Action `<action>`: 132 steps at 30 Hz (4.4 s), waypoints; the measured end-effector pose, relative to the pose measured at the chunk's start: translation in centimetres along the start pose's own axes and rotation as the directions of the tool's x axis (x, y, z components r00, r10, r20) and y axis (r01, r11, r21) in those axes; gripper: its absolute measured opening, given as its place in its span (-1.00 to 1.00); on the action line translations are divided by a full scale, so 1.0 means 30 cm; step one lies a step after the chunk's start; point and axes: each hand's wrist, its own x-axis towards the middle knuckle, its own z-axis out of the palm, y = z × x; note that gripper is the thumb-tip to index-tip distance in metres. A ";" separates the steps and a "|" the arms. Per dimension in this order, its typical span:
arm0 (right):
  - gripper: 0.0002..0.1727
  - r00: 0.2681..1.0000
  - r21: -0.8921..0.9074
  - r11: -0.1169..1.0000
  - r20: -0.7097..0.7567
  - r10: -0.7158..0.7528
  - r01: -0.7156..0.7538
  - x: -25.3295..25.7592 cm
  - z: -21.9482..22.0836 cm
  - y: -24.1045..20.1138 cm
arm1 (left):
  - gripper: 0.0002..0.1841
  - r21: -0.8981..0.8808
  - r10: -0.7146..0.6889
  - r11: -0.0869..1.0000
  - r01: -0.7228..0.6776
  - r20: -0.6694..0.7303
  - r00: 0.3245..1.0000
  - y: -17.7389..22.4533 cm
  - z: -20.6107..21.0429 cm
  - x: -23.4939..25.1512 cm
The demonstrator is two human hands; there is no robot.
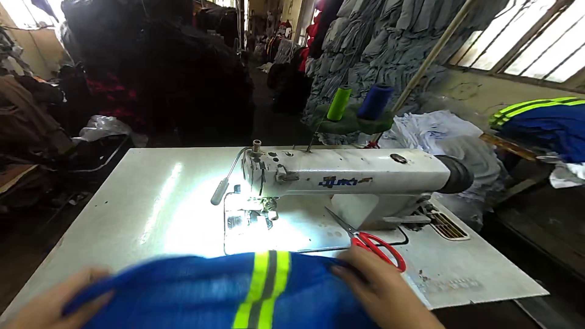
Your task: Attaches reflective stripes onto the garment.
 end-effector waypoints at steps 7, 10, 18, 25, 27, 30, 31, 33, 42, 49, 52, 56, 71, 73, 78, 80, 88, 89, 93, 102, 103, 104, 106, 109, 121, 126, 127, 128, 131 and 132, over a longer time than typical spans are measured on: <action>-0.41 0.974 -0.198 0.979 0.207 0.093 -0.051 0.020 0.331 -0.110 | -0.50 0.250 0.250 0.934 -0.255 0.055 0.967 0.026 0.425 0.261; -0.39 0.924 -0.056 0.998 0.377 0.058 -0.040 0.008 0.375 -0.075 | -0.49 0.321 0.192 0.926 -0.196 0.045 0.980 0.004 0.492 0.235; -0.45 0.893 -0.020 0.995 0.442 -0.082 0.102 0.274 0.429 0.089 | -0.29 0.440 0.098 0.898 0.001 -0.203 0.974 -0.091 0.485 0.403; -0.55 0.837 -0.245 0.905 0.355 0.417 -0.347 0.557 0.379 0.108 | -0.36 0.465 -0.021 0.876 0.127 -0.226 0.974 -0.104 0.462 0.715; -0.56 0.848 -0.321 0.878 0.285 0.448 -0.356 0.541 0.382 0.073 | -0.50 0.441 -0.001 0.891 0.104 -0.227 0.974 -0.038 0.466 0.702; -0.50 0.969 -0.237 0.952 0.107 0.223 -0.193 0.359 0.395 -0.006 | -0.59 0.309 0.150 0.944 -0.114 -0.096 0.984 0.070 0.505 0.557; -0.38 0.971 -0.185 0.968 0.137 0.194 -0.168 0.283 0.397 -0.040 | -0.55 0.280 0.208 0.941 -0.190 -0.039 0.977 0.080 0.530 0.509; -0.19 0.956 -0.193 0.974 0.244 0.161 -0.115 0.153 0.422 -0.069 | -0.37 0.288 0.211 0.931 -0.225 0.079 0.974 0.062 0.579 0.451; -0.19 0.861 -0.342 0.938 0.459 0.218 -0.055 0.381 0.437 0.124 | -0.31 0.471 0.096 0.873 -0.128 0.091 0.991 0.005 0.607 0.695; -0.60 0.981 -0.277 0.959 0.160 0.113 -0.065 0.489 0.470 0.172 | -0.40 0.559 0.065 0.822 -0.104 0.090 0.994 0.001 0.568 0.841; -0.70 0.990 -0.341 0.935 0.056 0.130 -0.103 0.451 0.467 0.112 | -0.55 0.461 0.236 0.875 -0.150 -0.135 0.962 0.033 0.574 0.816; -0.64 0.996 -0.140 0.987 0.045 -0.072 0.078 0.273 0.451 0.049 | -0.71 0.265 0.381 0.906 -0.330 -0.169 0.909 0.122 0.585 0.615; -0.51 0.963 -0.170 0.956 0.170 -0.210 0.239 0.098 0.485 0.051 | -0.35 0.272 0.404 0.883 -0.382 -0.026 0.914 0.030 0.673 0.462; -0.52 0.960 -0.168 0.953 0.172 -0.223 0.251 0.099 0.484 0.055 | -0.32 0.281 0.405 0.880 -0.383 -0.025 0.914 0.030 0.673 0.469; -0.61 0.953 -0.124 0.952 0.154 -0.260 0.280 0.096 0.481 0.059 | -0.32 0.260 0.402 0.885 -0.385 -0.014 0.915 0.028 0.668 0.475; -0.63 0.954 -0.108 0.957 0.161 -0.252 0.271 0.094 0.478 0.058 | -0.40 0.221 0.436 0.879 -0.422 -0.018 0.900 0.023 0.666 0.471; -0.63 0.956 -0.110 0.957 0.157 -0.248 0.267 0.094 0.480 0.058 | -0.54 0.203 0.472 0.867 -0.455 -0.043 0.881 0.015 0.673 0.463; -0.63 0.956 -0.113 0.957 0.159 -0.248 0.267 0.094 0.480 0.057 | -0.53 0.197 0.465 0.871 -0.449 -0.041 0.884 0.016 0.671 0.462; -0.63 0.957 -0.112 0.958 0.156 -0.245 0.264 0.092 0.480 0.058 | -0.51 0.183 0.454 0.879 -0.441 -0.030 0.891 0.018 0.668 0.457; -0.64 0.951 -0.094 0.956 0.167 -0.259 0.277 0.091 0.477 0.058 | -0.50 0.180 0.445 0.883 -0.433 -0.029 0.895 0.018 0.668 0.459; -0.65 0.947 -0.086 0.955 0.176 -0.267 0.285 0.091 0.474 0.059 | -0.49 0.178 0.439 0.886 -0.428 -0.026 0.898 0.018 0.668 0.459; -0.66 0.942 -0.067 0.952 0.182 -0.281 0.297 0.089 0.472 0.061 | -0.49 0.182 0.437 0.886 -0.426 -0.024 0.899 0.019 0.668 0.458; -0.64 0.929 -0.006 0.942 0.169 -0.330 0.336 0.084 0.466 0.070 | -0.48 0.197 0.431 0.886 -0.420 -0.016 0.902 0.022 0.666 0.457; -0.61 0.907 0.055 0.920 0.154 -0.391 0.388 0.075 0.455 0.078 | -0.42 0.221 0.433 0.878 -0.423 0.004 0.901 0.024 0.662 0.456; -0.67 0.900 0.083 0.917 0.174 -0.399 0.391 0.074 0.443 0.076 | -0.20 0.309 0.408 0.860 -0.405 0.060 0.911 0.032 0.656 0.459; -0.62 0.896 0.069 0.915 0.186 -0.402 0.396 0.070 0.439 0.073 | -0.20 0.308 0.401 0.864 -0.398 0.057 0.914 0.026 0.655 0.468; -0.59 0.897 0.062 0.915 0.182 -0.404 0.399 0.072 0.442 0.074 | -0.20 0.304 0.402 0.864 -0.400 0.061 0.914 0.022 0.655 0.475; -0.58 0.897 0.050 0.914 0.176 -0.406 0.403 0.076 0.445 0.077 | -0.19 0.307 0.405 0.862 -0.404 0.064 0.912 0.019 0.654 0.484; -0.54 0.902 0.032 0.918 0.175 -0.395 0.396 0.113 0.451 0.095 | -0.18 0.338 0.393 0.854 -0.396 0.080 0.916 0.011 0.646 0.528; -0.51 0.904 0.028 0.921 0.182 -0.388 0.389 0.133 0.453 0.105 | -0.18 0.354 0.388 0.849 -0.394 0.090 0.917 0.009 0.640 0.548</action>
